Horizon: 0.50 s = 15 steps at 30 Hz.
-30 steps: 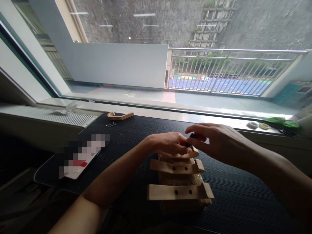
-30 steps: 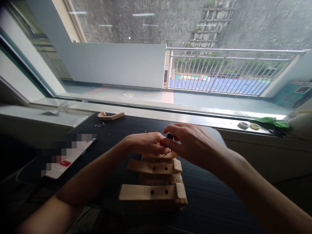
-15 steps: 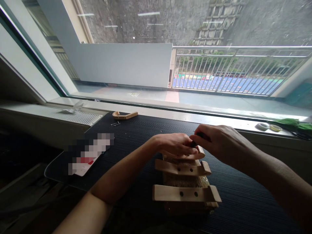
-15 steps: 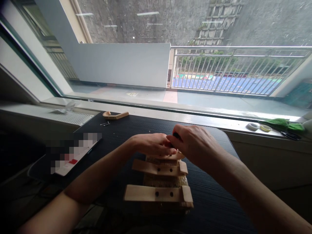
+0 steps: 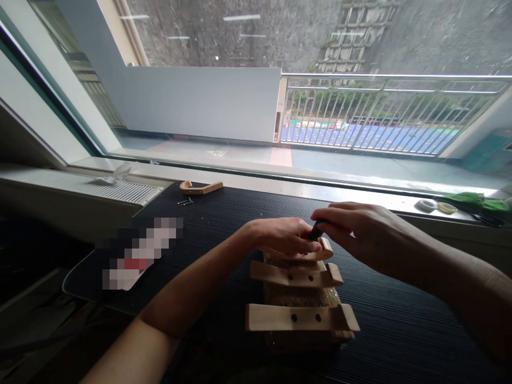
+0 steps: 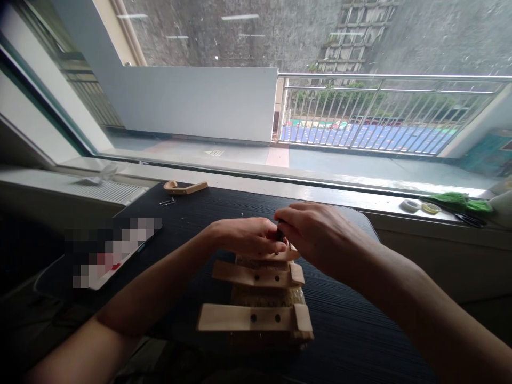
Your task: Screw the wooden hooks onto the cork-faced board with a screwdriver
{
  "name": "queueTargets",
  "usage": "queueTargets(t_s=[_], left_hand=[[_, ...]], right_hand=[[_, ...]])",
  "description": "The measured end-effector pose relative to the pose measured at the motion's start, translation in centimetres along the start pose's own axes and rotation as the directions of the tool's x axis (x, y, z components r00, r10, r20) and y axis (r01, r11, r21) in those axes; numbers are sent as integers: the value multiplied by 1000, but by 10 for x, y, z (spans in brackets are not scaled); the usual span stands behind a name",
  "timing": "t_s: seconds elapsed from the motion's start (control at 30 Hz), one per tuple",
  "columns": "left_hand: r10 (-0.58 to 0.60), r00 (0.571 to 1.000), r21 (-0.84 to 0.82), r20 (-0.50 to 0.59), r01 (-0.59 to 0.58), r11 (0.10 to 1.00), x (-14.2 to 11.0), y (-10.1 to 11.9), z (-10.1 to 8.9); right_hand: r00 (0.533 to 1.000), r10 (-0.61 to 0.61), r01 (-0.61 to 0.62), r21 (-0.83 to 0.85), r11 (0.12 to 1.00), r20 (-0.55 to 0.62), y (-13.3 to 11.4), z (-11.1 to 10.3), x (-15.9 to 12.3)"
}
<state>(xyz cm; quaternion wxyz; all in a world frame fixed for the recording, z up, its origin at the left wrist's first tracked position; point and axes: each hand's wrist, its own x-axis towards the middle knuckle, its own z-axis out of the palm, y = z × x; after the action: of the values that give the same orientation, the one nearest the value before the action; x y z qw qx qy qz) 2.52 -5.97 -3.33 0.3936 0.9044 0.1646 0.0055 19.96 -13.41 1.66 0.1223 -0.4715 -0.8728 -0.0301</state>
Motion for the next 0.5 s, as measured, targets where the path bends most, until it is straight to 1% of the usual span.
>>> queueTargets(t_s=[0.1, 0.2, 0.3, 0.33, 0.4, 0.5], left_hand=[[-32, 999, 21, 5, 32, 999, 0, 1, 0], [-50, 999, 83, -6, 50, 995, 1, 4, 1], [-57, 998, 129, -2, 57, 990, 1, 5, 2], [-61, 998, 135, -4, 61, 989, 1, 5, 3], [-63, 998, 127, -9, 63, 990, 1, 4, 3], [-54, 999, 76, 4, 54, 996, 1, 3, 3]], right_hand=[[997, 63, -61, -31, 998, 54, -1, 2, -1], [987, 152, -147, -81, 986, 51, -5, 3, -1], [979, 197, -187, -146, 971, 57, -11, -2, -1], [979, 194, -181, -168, 969, 63, -11, -4, -1], [986, 150, -136, -182, 974, 68, -11, -10, -1], [998, 53, -48, -108, 993, 44, -7, -15, -3]])
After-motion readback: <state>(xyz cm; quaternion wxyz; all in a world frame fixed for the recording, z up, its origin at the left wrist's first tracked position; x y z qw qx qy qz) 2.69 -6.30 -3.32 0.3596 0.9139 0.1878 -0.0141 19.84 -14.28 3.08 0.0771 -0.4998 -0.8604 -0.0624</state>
